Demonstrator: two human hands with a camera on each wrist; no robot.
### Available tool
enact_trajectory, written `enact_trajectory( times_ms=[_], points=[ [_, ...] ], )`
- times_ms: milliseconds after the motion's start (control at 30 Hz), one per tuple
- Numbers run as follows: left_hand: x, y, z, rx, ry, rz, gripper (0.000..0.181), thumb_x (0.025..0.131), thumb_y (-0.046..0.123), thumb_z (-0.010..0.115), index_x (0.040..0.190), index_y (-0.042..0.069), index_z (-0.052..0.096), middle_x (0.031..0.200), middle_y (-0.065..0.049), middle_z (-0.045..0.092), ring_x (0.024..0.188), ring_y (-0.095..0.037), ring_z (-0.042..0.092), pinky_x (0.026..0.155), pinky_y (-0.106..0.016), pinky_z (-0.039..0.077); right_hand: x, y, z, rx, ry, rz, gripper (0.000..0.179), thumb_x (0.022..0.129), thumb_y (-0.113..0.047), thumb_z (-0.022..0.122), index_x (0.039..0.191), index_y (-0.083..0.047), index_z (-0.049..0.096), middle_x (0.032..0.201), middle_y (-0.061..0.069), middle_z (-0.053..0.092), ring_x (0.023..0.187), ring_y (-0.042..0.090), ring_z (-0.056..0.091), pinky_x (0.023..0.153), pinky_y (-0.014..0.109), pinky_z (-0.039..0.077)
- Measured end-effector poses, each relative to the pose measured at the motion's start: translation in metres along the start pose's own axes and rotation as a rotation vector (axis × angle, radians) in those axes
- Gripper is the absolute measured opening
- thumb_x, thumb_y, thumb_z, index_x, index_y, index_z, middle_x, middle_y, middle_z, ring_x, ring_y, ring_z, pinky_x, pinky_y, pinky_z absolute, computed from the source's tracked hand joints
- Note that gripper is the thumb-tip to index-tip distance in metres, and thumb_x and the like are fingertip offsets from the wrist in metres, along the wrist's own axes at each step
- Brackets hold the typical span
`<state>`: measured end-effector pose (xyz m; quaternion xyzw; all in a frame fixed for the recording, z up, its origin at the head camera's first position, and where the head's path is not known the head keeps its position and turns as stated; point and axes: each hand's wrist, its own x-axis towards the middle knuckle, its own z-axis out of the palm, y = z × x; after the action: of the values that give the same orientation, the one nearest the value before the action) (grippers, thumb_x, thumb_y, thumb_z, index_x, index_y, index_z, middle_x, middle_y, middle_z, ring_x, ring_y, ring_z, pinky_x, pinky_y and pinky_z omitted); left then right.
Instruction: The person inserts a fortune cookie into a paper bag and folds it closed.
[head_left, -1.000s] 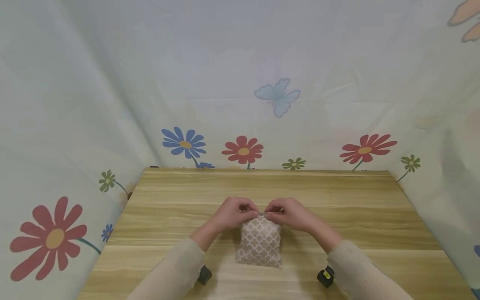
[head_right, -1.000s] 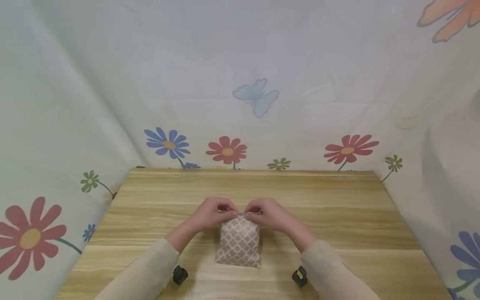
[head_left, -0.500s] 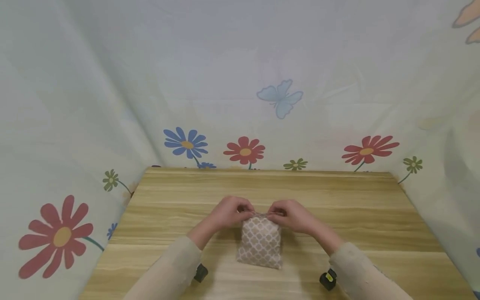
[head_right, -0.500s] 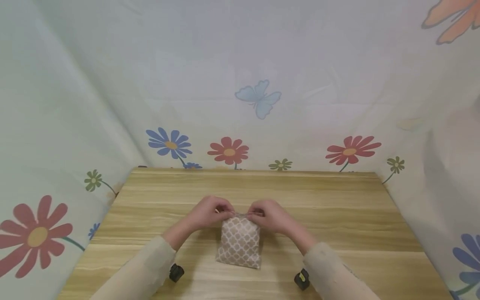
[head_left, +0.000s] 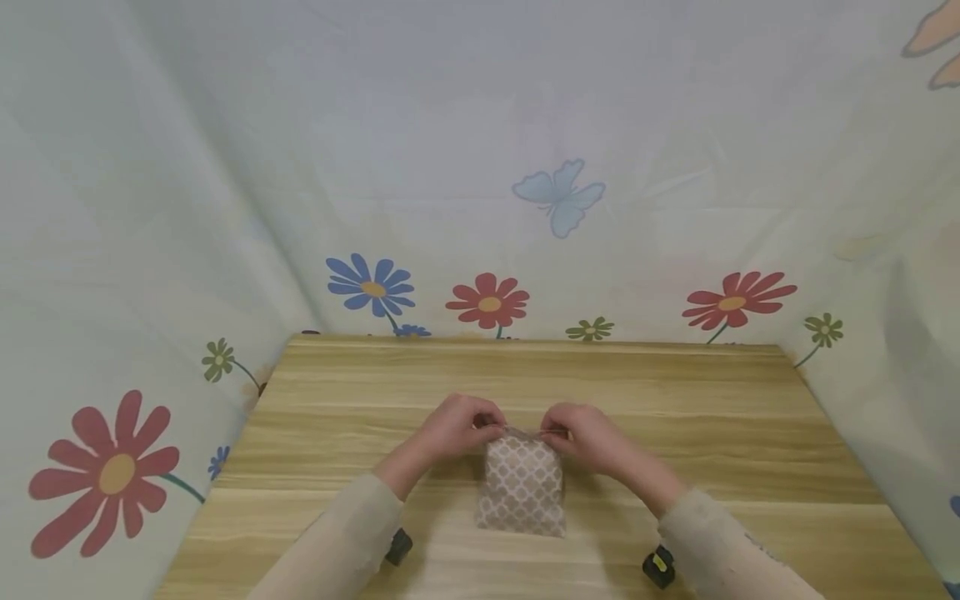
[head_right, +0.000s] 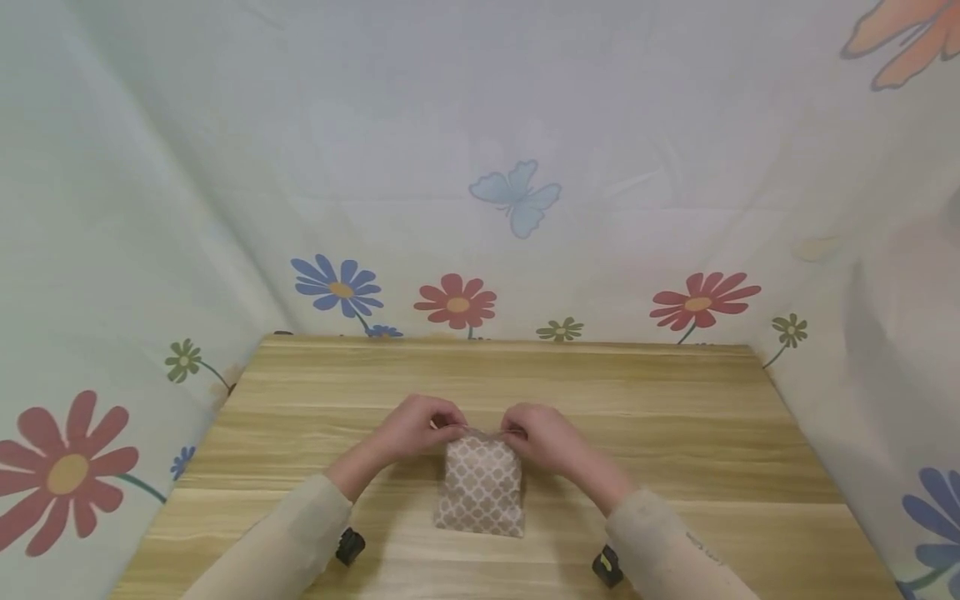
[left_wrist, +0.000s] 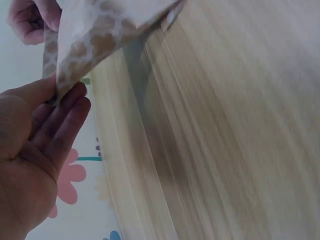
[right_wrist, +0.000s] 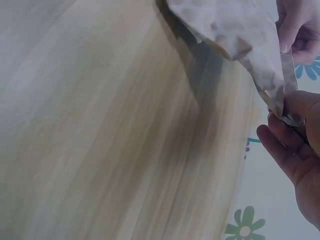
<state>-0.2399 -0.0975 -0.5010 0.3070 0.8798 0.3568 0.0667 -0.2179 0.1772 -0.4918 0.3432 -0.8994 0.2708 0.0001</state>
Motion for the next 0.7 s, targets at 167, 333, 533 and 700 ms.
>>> enact_trajectory(
  times_ms=[167, 333, 533, 700],
  points=[
    [0.0, -0.003, 0.0, 0.065, -0.003, 0.001, 0.005, 0.098, 0.011, 0.079, 0.097, 0.016, 0.081, 0.09, 0.007, 0.077, 0.081, -0.004, 0.067, 0.079, -0.029, 0.058, -0.005, 0.009, 0.004, 0.112, -0.014, 0.042, 0.004, 0.099, -0.01, 0.076, 0.096, -0.012, 0.076, 0.093, -0.004, 0.074, 0.084, 0.009, 0.067, 0.077, 0.03, 0.059],
    [-0.004, -0.006, 0.005, 0.081, 0.075, 0.007, 0.006, 0.098, 0.012, 0.079, 0.097, 0.017, 0.081, 0.093, 0.007, 0.077, 0.083, -0.004, 0.067, 0.08, -0.029, 0.059, -0.012, 0.02, 0.005, 0.278, -0.056, 0.144, 0.007, 0.1, -0.019, 0.077, 0.101, -0.013, 0.076, 0.09, -0.007, 0.072, 0.079, 0.005, 0.06, 0.069, 0.026, 0.053],
    [-0.006, -0.008, 0.011, 0.075, 0.105, 0.012, 0.006, 0.098, 0.012, 0.079, 0.097, 0.017, 0.081, 0.093, 0.008, 0.077, 0.084, -0.004, 0.066, 0.08, -0.028, 0.059, -0.015, 0.025, 0.007, 0.276, -0.032, 0.155, 0.004, 0.1, -0.016, 0.077, 0.097, -0.013, 0.076, 0.088, -0.008, 0.073, 0.079, 0.004, 0.064, 0.07, 0.025, 0.056],
    [-0.001, -0.009, 0.015, 0.153, 0.088, 0.034, 0.005, 0.097, 0.013, 0.079, 0.099, 0.017, 0.081, 0.095, 0.007, 0.078, 0.085, -0.004, 0.067, 0.082, -0.03, 0.06, -0.016, 0.028, 0.01, 0.211, 0.0, 0.138, 0.006, 0.101, -0.014, 0.076, 0.095, -0.015, 0.076, 0.089, -0.008, 0.074, 0.081, 0.003, 0.067, 0.073, 0.027, 0.058]
  ],
)
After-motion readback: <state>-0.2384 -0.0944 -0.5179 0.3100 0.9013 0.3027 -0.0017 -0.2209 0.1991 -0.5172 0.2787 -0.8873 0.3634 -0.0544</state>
